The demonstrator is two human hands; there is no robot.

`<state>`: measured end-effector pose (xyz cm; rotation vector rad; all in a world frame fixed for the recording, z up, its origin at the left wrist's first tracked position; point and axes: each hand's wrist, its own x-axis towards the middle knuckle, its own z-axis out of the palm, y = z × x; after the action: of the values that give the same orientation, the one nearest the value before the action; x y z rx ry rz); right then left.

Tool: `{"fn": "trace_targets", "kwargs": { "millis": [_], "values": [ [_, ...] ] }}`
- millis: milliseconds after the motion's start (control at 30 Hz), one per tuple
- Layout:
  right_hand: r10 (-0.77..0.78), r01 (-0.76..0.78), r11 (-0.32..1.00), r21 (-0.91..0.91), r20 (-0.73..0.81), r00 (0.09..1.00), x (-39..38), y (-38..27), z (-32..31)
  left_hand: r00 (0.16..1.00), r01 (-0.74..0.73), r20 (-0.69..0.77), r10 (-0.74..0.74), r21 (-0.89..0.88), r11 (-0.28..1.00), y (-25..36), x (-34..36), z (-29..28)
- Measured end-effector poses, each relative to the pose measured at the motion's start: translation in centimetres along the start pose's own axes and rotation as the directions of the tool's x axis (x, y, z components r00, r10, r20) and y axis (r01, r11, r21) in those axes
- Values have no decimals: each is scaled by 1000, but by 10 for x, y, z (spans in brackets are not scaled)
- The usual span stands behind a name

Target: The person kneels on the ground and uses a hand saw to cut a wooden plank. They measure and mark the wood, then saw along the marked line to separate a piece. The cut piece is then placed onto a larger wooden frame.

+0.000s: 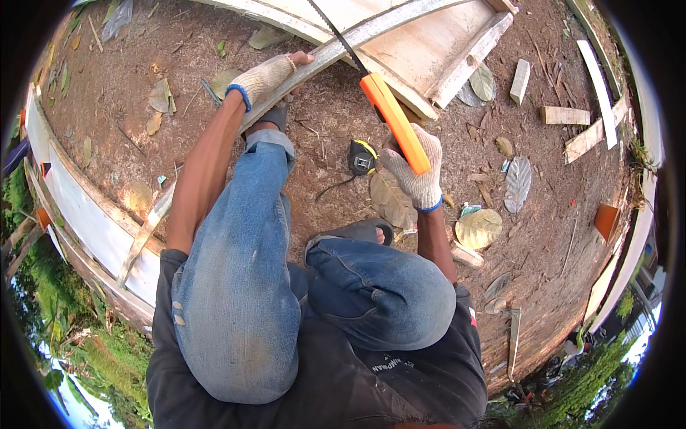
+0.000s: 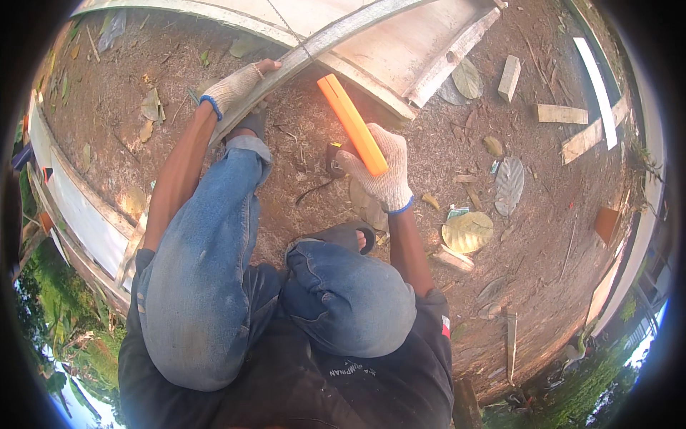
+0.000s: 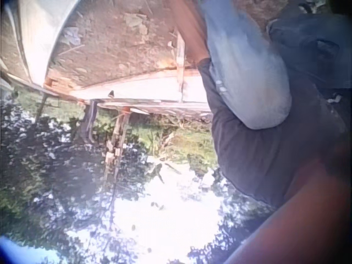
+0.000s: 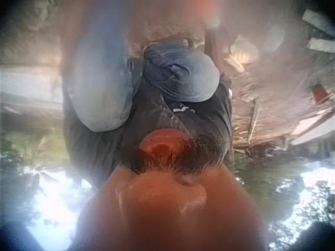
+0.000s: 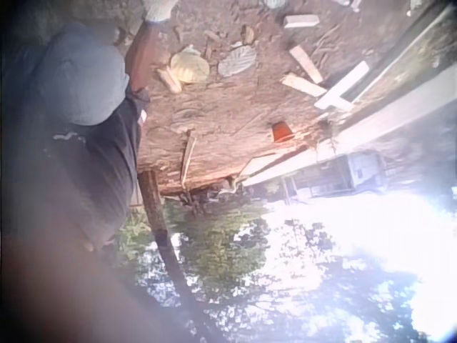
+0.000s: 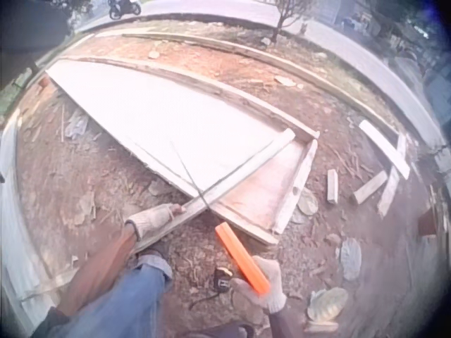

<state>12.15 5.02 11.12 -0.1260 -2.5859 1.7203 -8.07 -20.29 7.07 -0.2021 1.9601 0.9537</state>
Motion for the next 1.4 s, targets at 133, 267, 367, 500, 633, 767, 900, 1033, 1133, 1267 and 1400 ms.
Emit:
{"fn": "trace_targets", "kwargs": {
  "millis": [133,267,367,500,633,767,900,1033,1133,1267,1400],
  "values": [
    [-9,7,999,34,75,997,2,10,-3,999,-24,-21,25,47,999,-7,12,-2],
    [-11,3,998,57,145,989,-2,24,4,1000,-7,21,6,65,998,-9,12,-5],
    [-37,30,998,52,142,989,-5,34,12,999,-44,5,44,56,997,-11,12,-3],
    [-9,-2,998,64,165,986,-10,41,18,996,-90,26,91,-19,996,-9,1,-3],
    [7,-19,997,73,168,986,-9,44,19,999,-35,-38,36,5,999,-7,0,-1],
    [20,-41,994,101,199,980,-10,43,17,999,-20,-32,19,-39,999,-13,7,-1],
    [32,-40,999,28,242,970,-34,46,-1,1000,8,-10,-10,-147,989,-11,7,1],
    [-1,-4,1000,16,255,967,-54,46,-16,994,-102,-36,101,-5,995,-19,11,-4],
    [-19,13,1000,24,278,960,-42,40,-12,990,-130,-56,128,-40,991,-18,2,-3],
    [43,-56,998,38,273,961,-5,39,9,993,-120,-11,120,-5,993,-18,15,-1],
    [53,-65,997,35,286,957,-17,42,4,991,-132,-34,132,-2,991,-16,9,-1]
  ]
}}
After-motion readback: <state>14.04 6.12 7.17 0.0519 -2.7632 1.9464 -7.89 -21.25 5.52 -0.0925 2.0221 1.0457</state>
